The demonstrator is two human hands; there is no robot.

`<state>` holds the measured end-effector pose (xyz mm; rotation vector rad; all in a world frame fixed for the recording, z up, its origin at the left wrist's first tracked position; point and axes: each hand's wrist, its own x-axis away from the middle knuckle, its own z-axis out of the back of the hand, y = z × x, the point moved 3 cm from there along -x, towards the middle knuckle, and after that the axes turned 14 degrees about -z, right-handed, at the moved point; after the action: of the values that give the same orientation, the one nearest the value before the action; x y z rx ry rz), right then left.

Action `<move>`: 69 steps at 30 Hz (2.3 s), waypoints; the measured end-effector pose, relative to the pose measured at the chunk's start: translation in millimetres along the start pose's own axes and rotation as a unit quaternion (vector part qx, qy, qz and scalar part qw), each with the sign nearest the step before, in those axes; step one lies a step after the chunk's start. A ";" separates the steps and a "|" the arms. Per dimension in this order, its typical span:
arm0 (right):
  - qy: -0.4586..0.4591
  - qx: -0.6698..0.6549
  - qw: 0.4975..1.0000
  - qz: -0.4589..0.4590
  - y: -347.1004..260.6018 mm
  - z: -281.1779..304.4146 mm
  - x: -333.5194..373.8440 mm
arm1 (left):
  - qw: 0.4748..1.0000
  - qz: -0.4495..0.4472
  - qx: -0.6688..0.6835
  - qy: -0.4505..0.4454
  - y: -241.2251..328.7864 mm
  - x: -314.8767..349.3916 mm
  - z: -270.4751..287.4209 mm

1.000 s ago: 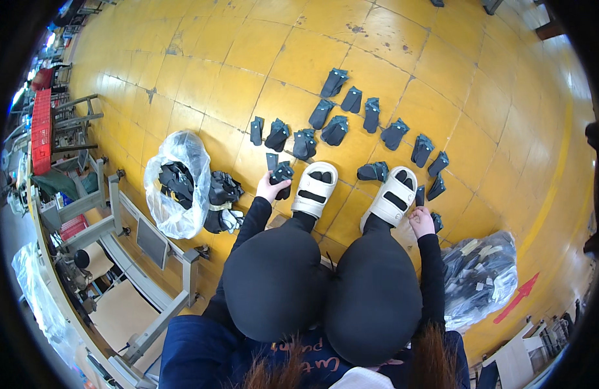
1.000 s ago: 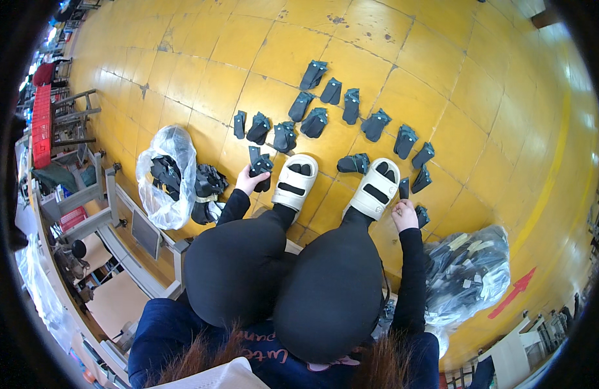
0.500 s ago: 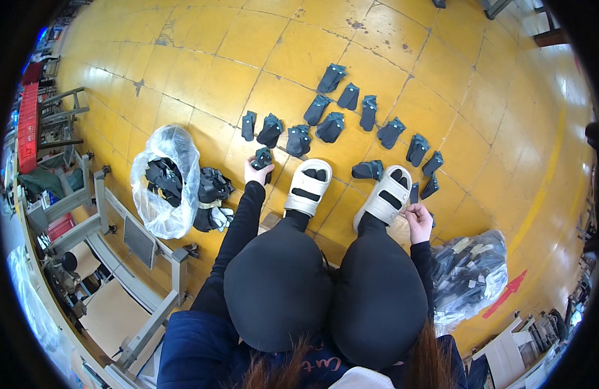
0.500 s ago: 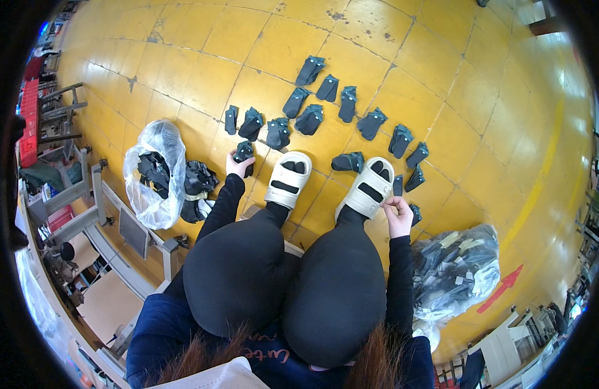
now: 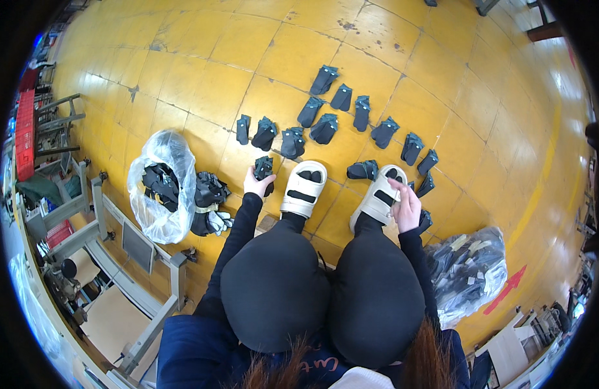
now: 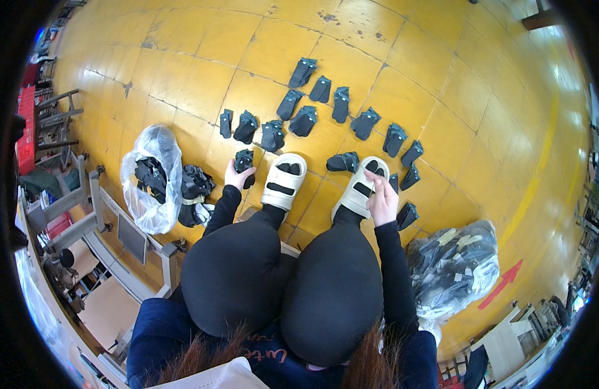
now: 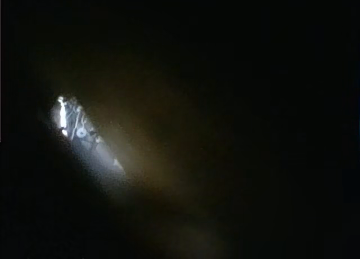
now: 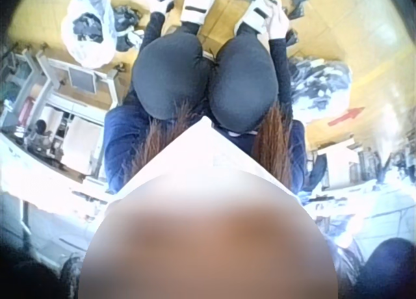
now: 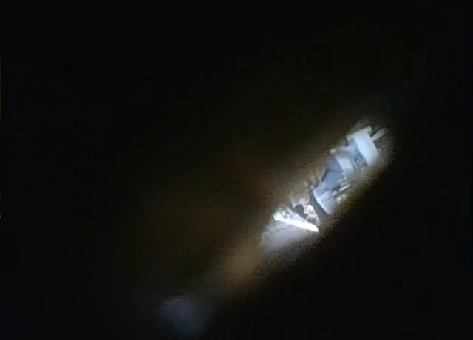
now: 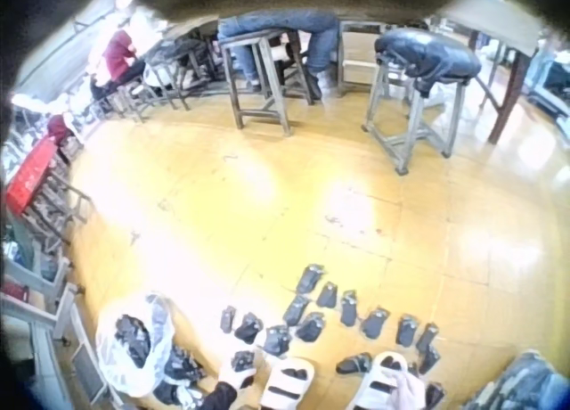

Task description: The person sits on the floor and repeatedly picks up small black objects, inspects them, and places them into neat rows. The person also reaches into plastic bags to retrieve more objects and continues arranging them on the floor.

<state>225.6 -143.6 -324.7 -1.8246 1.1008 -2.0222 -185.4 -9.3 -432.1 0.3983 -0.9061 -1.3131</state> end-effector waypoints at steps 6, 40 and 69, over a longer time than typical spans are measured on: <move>-0.160 0.061 0.983 0.062 -4.8 -47.0 -39.8 | 0.962 -0.193 -0.036 -0.189 82.3 35.1 -14.1; -0.299 0.375 0.873 0.091 24.9 -178.6 -81.6 | 0.928 0.017 0.291 -0.231 28.8 46.2 -26.9; -0.301 -0.088 0.931 0.185 -97.5 -100.1 -7.3 | 0.727 0.127 0.381 -0.557 221.8 24.2 -32.3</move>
<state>166.2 -32.4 -264.1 -1.9358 1.3171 -1.0726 -16.3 16.6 -285.2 0.0298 -2.4654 -0.7616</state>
